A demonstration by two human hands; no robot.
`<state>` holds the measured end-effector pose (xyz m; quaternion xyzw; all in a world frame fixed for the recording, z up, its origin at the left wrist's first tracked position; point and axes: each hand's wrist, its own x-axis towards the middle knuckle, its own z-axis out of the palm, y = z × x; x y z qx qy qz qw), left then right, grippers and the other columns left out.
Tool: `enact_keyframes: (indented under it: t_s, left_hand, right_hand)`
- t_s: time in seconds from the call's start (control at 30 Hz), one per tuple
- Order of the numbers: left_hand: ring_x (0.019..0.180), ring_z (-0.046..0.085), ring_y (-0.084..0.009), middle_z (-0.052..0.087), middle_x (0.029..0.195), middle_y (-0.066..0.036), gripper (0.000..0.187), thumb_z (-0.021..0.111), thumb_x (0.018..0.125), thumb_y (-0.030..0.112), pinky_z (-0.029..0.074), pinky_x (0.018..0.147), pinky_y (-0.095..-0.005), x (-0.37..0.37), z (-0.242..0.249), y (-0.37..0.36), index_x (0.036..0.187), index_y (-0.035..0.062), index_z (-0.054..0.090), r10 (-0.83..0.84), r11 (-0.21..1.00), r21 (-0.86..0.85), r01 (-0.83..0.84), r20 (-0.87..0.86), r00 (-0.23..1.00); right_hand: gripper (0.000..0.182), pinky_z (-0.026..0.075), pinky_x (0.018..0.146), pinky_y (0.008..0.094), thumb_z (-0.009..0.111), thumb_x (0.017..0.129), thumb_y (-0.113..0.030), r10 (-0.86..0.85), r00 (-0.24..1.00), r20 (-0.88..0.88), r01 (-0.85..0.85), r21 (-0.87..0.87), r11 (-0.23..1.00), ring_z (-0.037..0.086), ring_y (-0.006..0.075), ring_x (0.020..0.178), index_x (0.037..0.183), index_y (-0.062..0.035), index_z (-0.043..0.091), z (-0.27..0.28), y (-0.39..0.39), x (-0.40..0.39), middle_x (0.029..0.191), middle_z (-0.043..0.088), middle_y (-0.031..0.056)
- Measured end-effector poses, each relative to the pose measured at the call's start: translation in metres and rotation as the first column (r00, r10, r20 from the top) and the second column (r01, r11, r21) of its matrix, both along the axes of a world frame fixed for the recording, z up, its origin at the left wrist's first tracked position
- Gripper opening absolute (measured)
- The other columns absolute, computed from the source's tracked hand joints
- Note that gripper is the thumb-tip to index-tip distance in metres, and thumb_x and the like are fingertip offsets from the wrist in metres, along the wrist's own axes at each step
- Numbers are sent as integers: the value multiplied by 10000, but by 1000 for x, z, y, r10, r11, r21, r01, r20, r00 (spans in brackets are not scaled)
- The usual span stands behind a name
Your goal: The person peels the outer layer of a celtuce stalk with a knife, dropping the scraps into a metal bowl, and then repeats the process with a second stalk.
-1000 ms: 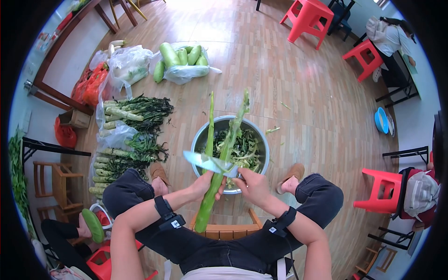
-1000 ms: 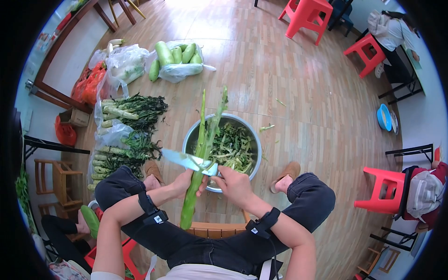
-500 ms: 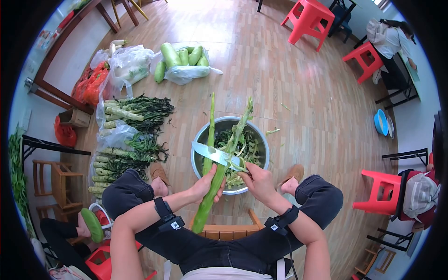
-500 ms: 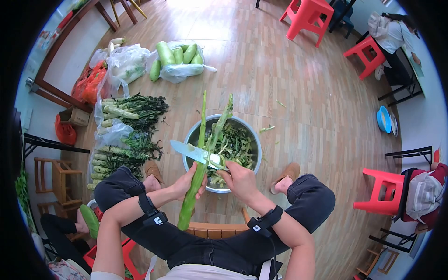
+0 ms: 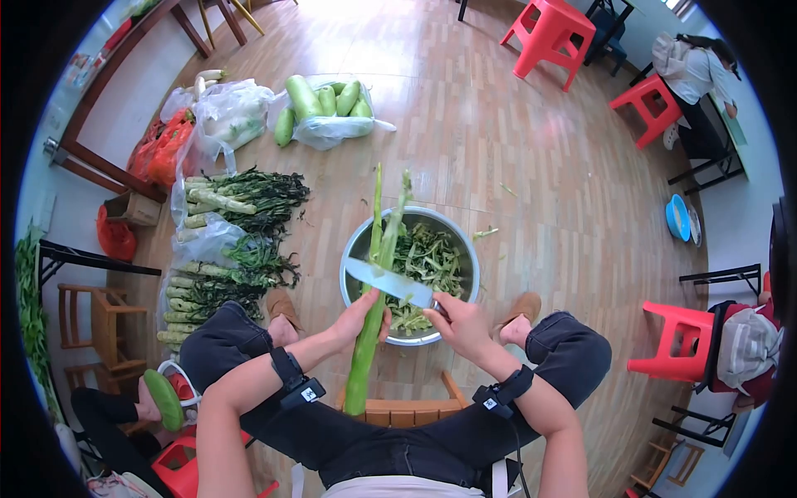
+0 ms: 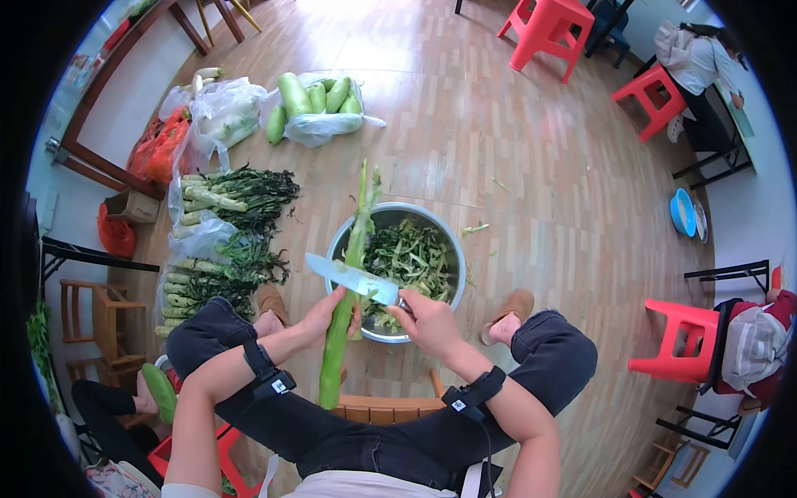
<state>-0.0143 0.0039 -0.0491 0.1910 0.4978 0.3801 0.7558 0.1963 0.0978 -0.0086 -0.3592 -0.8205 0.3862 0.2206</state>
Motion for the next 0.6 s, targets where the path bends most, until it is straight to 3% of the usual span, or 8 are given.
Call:
enact_keyframes:
  t_s: [0.07, 0.13, 0.27, 0.33, 0.47, 0.6]
  left_hand:
    - [624, 549, -153, 565, 734, -68, 586, 284, 911, 590, 467, 609, -298, 2, -3, 5, 947, 58, 528, 76, 997, -25, -75, 32, 997]
    - [654, 563, -168, 582, 770, -72, 569, 293, 926, 556, 479, 642, -304, 8, 13, 14, 952, 49, 551, 259, 964, -46, -263, -69, 963]
    - [685, 580, -172, 597, 802, -81, 536, 299, 944, 513, 490, 670, -310, 12, 8, 17, 989, 47, 559, 293, 953, -78, -292, 0, 956]
    - [663, 576, -156, 595, 760, -69, 488, 342, 946, 488, 486, 616, -292, 15, 13, 17, 929, 52, 560, 239, 971, -47, -236, 67, 969]
    - [655, 576, -149, 597, 756, -65, 503, 337, 940, 507, 488, 601, -292, 18, 16, 19, 945, 57, 561, 163, 986, -42, -162, 12, 987]
    - [650, 588, -154, 607, 763, -67, 545, 321, 926, 546, 494, 587, -294, 26, 23, 22, 964, 60, 563, 247, 965, -100, -243, 29, 969]
  right_hand:
    - [250, 436, 487, 315, 654, 815, -204, 62, 998, 2, -62, 0, 998, 582, 234, 532, 958, -9, 589, -1, -3, -1, 637, 575, 117]
    - [251, 443, 491, 320, 653, 814, -205, 72, 997, 11, -72, -5, 997, 587, 240, 538, 956, -9, 588, 0, -5, -3, 641, 579, 118]
    - [255, 459, 501, 331, 652, 812, -209, 89, 996, 7, -89, -1, 996, 600, 251, 554, 957, -10, 587, 2, -8, -6, 648, 588, 125]
    - [256, 463, 504, 330, 651, 811, -211, 101, 995, 11, -101, -6, 995, 605, 253, 562, 959, -12, 586, 5, -8, -8, 653, 591, 127]
    - [264, 473, 513, 329, 655, 806, -217, 138, 990, 33, -138, -11, 990, 616, 257, 583, 963, -16, 586, 5, -13, -7, 670, 601, 132]
    - [277, 471, 509, 357, 639, 807, -260, 172, 985, 7, -172, 62, 983, 610, 278, 599, 934, -25, 566, 2, -19, -8, 674, 597, 116]
